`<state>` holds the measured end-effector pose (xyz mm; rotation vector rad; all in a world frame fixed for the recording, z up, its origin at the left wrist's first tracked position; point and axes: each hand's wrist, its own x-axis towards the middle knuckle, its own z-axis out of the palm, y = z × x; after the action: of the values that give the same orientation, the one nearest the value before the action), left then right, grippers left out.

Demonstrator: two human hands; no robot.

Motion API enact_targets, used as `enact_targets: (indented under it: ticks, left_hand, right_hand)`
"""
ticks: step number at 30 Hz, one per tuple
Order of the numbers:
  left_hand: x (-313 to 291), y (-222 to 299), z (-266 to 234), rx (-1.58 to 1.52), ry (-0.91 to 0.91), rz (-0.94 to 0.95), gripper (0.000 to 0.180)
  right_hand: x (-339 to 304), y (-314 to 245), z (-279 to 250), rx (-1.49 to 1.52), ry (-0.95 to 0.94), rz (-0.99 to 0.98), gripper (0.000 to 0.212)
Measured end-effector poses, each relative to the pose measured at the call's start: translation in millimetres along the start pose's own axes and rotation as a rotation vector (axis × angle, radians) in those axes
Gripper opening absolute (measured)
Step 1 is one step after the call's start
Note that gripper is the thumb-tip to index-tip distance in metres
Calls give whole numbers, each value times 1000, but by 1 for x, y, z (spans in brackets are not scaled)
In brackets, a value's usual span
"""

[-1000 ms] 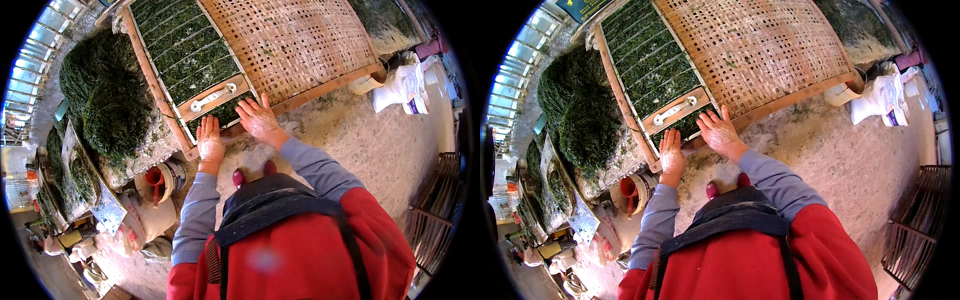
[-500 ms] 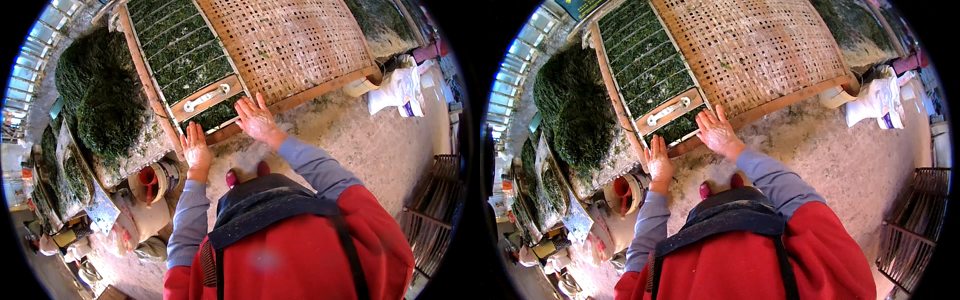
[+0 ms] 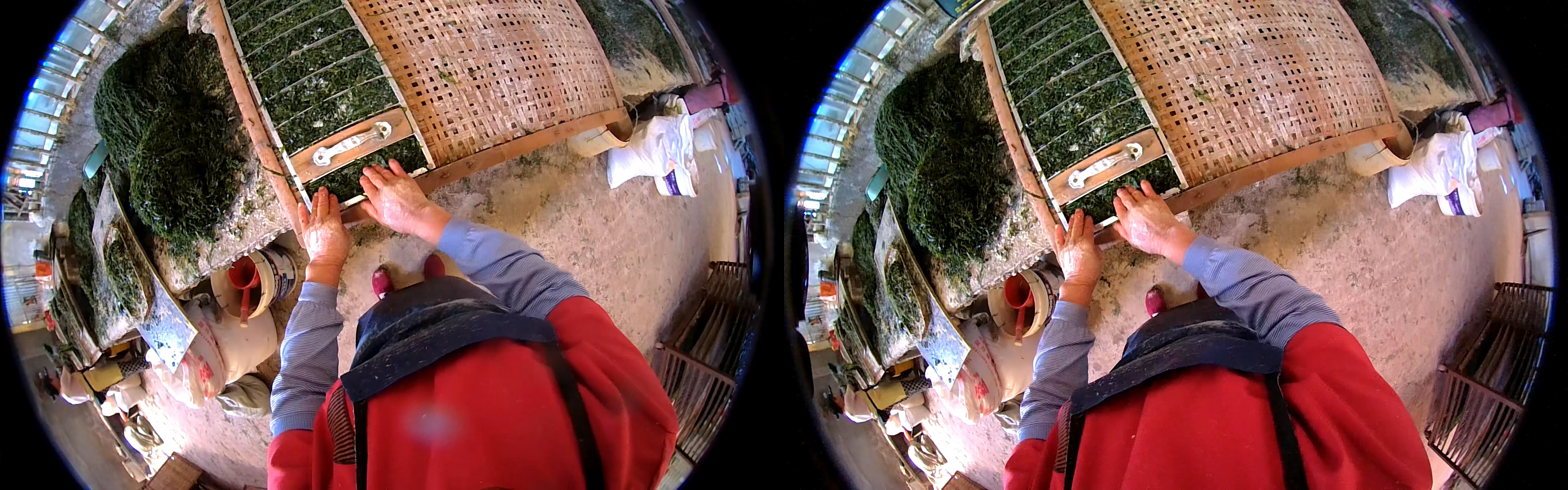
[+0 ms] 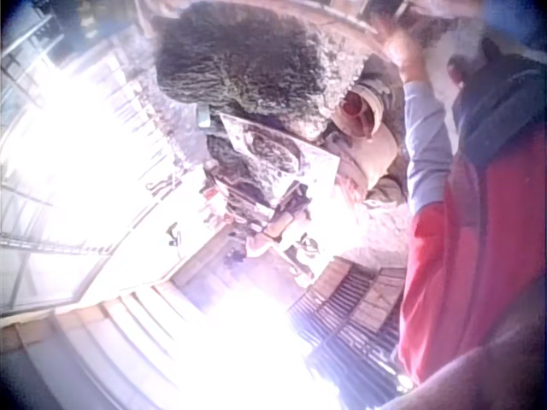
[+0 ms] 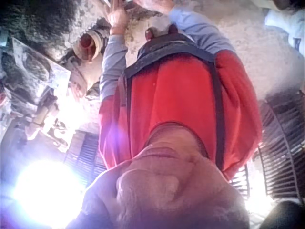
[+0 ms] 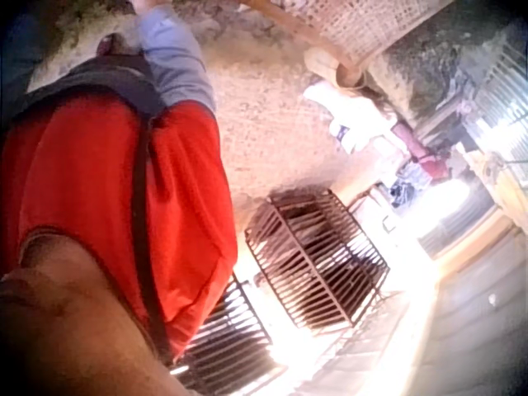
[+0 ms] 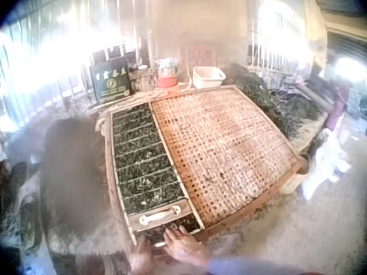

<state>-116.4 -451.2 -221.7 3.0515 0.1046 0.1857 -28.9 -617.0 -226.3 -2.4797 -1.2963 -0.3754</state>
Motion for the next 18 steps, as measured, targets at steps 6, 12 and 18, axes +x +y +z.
enact_targets:
  ticks: [6, 12, 18]
  left_hand:
    - [-7, -15, 3, -163, 15, 8, 52]
    - [-1, -72, -25, -604, 250, -241, 24]
    - [24, -204, 11, -202, 221, -589, 46]
  right_hand:
    - [7, -7, -36, -112, 67, 137, 25]
    - [8, 0, -23, -95, 5, 180, 36]
    - [-15, 0, 4, -150, -80, 254, 62]
